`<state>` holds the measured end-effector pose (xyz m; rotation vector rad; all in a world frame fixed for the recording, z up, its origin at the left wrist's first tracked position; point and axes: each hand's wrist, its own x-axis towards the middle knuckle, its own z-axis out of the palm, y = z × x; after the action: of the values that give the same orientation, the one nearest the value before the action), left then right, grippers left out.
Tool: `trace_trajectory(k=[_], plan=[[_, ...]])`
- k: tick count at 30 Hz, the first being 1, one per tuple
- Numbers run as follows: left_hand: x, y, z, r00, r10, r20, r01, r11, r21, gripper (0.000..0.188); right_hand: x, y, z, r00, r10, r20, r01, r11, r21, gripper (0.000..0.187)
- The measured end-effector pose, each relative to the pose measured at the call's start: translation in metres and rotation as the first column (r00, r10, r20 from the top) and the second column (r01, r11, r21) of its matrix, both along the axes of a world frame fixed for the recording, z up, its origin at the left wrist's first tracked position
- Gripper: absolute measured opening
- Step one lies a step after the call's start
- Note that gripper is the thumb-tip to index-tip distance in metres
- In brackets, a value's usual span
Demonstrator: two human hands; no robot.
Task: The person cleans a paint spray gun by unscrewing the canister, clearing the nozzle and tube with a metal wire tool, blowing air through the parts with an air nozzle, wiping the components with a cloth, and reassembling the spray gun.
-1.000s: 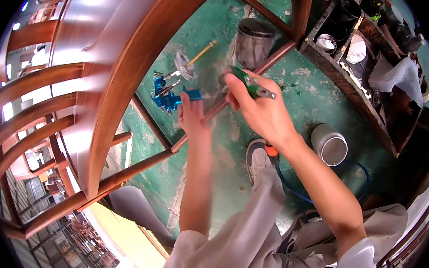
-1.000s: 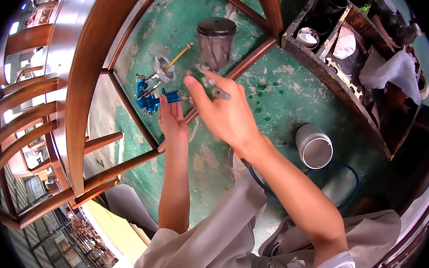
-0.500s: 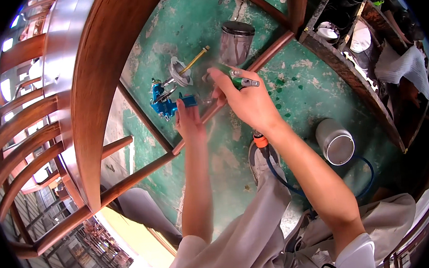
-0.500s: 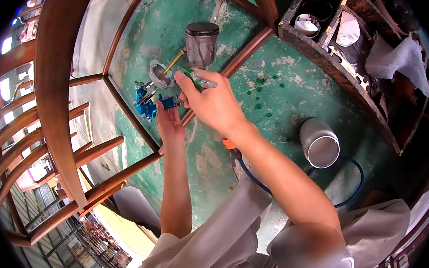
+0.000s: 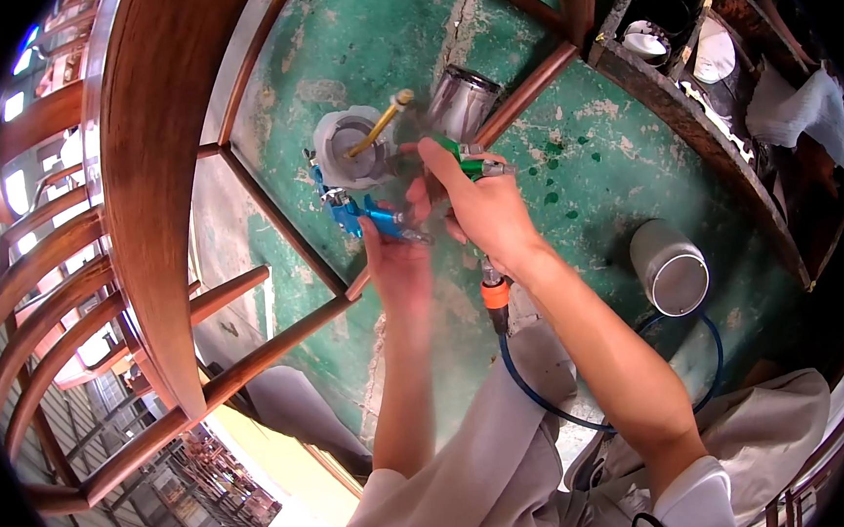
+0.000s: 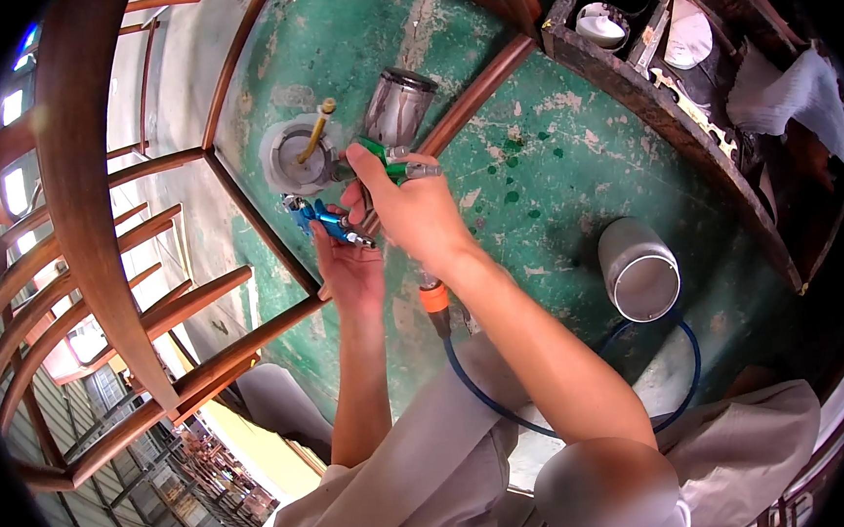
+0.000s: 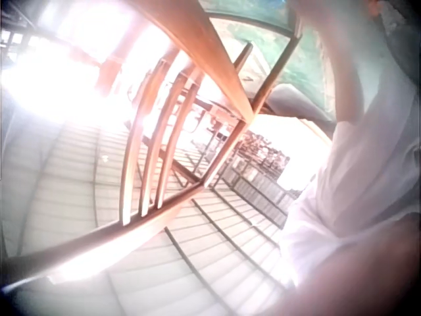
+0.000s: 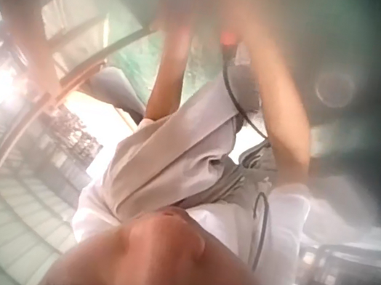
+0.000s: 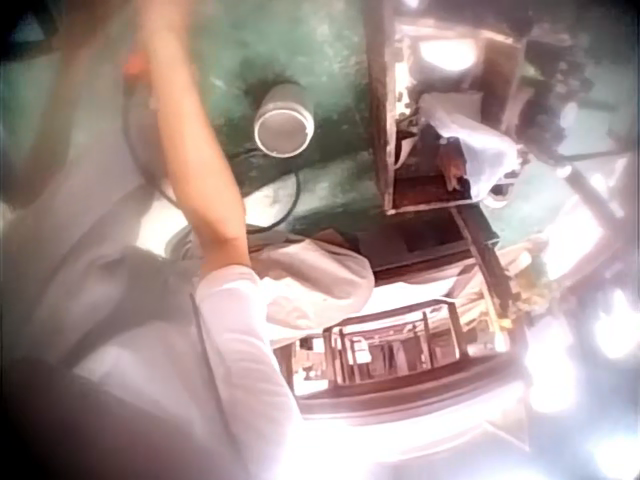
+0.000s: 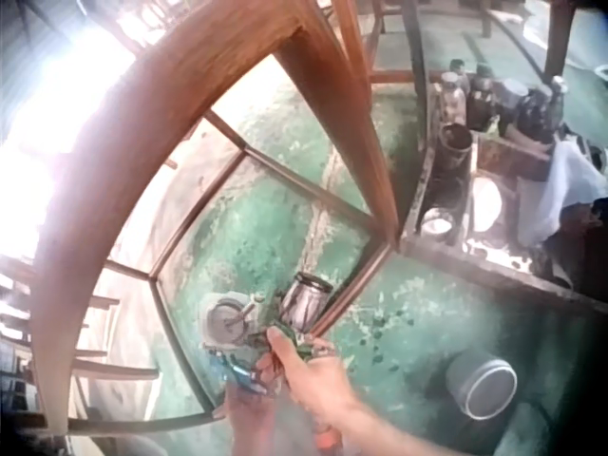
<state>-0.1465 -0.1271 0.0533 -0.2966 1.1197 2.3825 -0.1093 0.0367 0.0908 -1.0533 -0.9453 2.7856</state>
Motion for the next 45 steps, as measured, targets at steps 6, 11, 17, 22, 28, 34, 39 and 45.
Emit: trace_trajectory(k=[6, 11, 17, 22, 28, 34, 39, 45], plan=[[0.000, -0.007, -0.012, 0.999, 0.023, 0.042, -0.022, 0.999, -0.039, 0.036, -0.007, -0.004, 0.006, 1.000, 0.013, 0.000, -0.013, 1.000, 0.004, 0.036], [0.001, -0.005, -0.016, 0.999, 0.038, 0.031, -0.034, 0.992, -0.118, 0.039, -0.008, -0.002, 0.007, 0.999, -0.048, 0.023, 0.048, 0.999, -0.004, 0.043], [0.005, -0.003, -0.018, 1.000, -0.011, -0.020, 0.009, 0.995, -0.099, 0.040, -0.010, -0.002, 0.007, 0.997, -0.046, 0.061, 0.044, 0.999, 0.028, 0.044], [0.004, 0.000, -0.019, 1.000, 0.022, -0.010, -0.023, 0.992, -0.125, 0.041, -0.011, -0.001, 0.010, 0.994, -0.018, 0.108, 0.016, 1.000, 0.026, 0.044], [0.007, 0.002, -0.020, 1.000, 0.016, -0.003, -0.017, 0.988, -0.154, 0.044, -0.012, -0.003, 0.006, 0.991, -0.055, 0.118, 0.053, 0.998, 0.018, 0.047], [0.003, -0.002, -0.027, 0.998, 0.070, 0.000, -0.068, 0.975, -0.209, 0.047, -0.011, -0.005, 0.002, 0.995, -0.025, 0.094, 0.020, 0.999, 0.047, 0.049], [0.005, 0.000, -0.025, 0.999, 0.050, -0.001, -0.049, 0.975, -0.215, 0.048, -0.012, -0.006, 0.001, 0.992, -0.014, 0.128, 0.009, 0.999, 0.037, 0.048], [0.008, 0.003, -0.023, 0.998, 0.048, 0.029, -0.042, 0.981, -0.187, 0.044, -0.012, -0.005, -0.001, 0.993, -0.021, 0.113, 0.018, 0.999, 0.032, 0.047]])
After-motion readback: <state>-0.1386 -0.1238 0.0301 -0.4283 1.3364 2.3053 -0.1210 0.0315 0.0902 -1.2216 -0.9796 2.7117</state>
